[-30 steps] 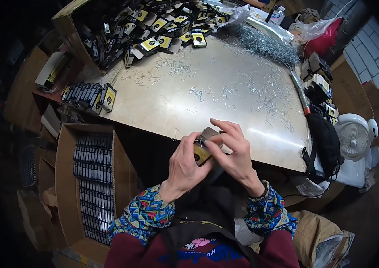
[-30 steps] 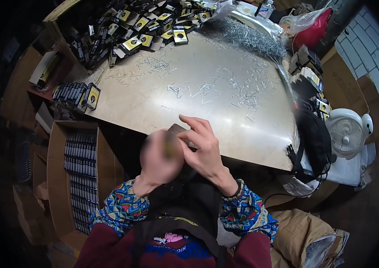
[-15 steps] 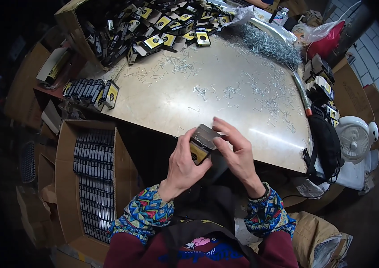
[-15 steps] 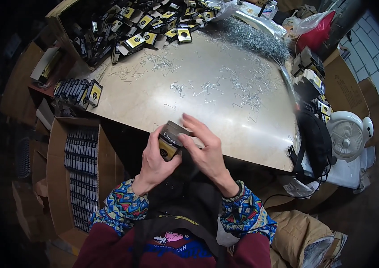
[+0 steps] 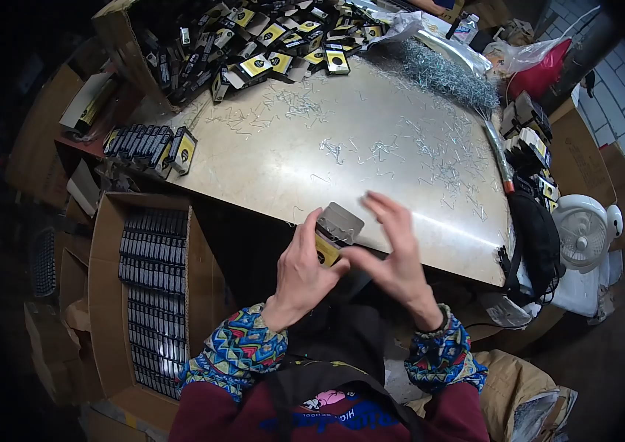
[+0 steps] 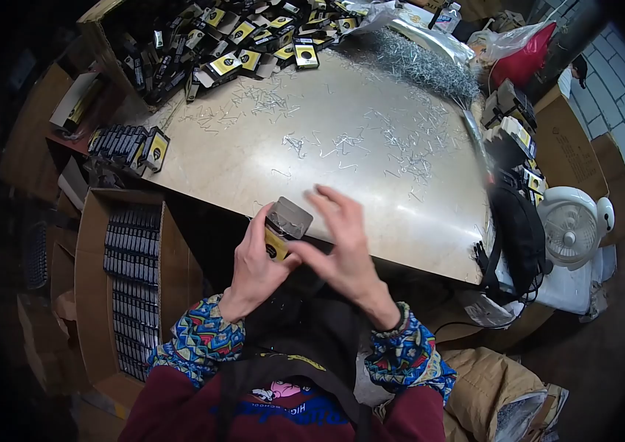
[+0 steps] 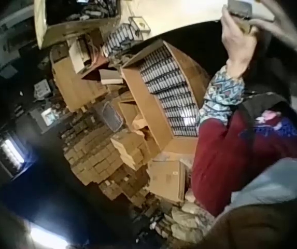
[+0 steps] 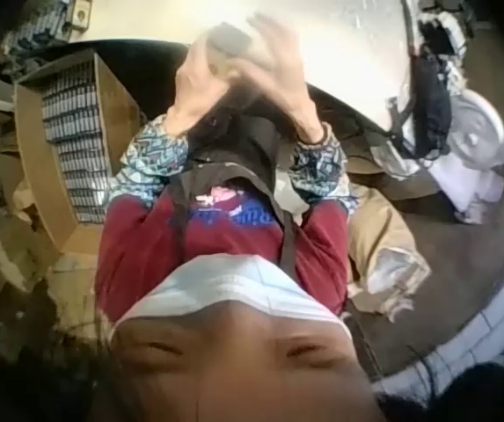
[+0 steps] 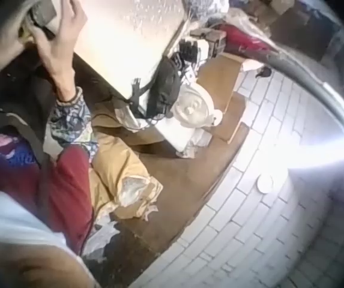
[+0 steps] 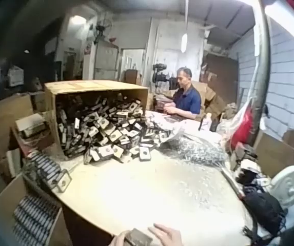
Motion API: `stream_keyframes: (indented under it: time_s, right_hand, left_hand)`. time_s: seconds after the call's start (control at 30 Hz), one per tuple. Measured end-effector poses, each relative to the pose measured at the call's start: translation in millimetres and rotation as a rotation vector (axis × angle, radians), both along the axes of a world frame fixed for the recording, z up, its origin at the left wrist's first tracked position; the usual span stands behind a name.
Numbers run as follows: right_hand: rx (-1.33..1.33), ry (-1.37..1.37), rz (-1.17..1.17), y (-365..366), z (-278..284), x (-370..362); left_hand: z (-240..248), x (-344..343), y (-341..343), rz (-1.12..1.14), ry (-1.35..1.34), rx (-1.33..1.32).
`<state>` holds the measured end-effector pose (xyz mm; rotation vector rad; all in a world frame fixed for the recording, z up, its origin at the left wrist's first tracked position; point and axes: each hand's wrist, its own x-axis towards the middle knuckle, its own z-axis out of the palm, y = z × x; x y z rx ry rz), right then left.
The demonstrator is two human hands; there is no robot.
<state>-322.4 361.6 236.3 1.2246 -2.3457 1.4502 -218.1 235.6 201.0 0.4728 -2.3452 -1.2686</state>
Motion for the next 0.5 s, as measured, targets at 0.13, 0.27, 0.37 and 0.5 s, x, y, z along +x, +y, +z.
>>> stream_keyframes:
  time_s: [0.13,0.27,0.37,0.5]
  right_hand:
    - [-0.038,0.061,-0.059,-9,-21,10]
    - [-0.077,-0.061,-0.089,3,-25,19]
    - [0.057,0.104,-0.013,4,-29,20]
    - [-0.040,-0.040,-0.070,-1,-37,30]
  left_hand:
    - [-2,2,3,-0.001,0.097,-0.185]
    - [-6,3,-1,0.021,0.116,-0.199]
    - [-9,2,0,0.003,0.151,-0.223]
    - [-11,1,6,-0.070,0.259,-0.260]
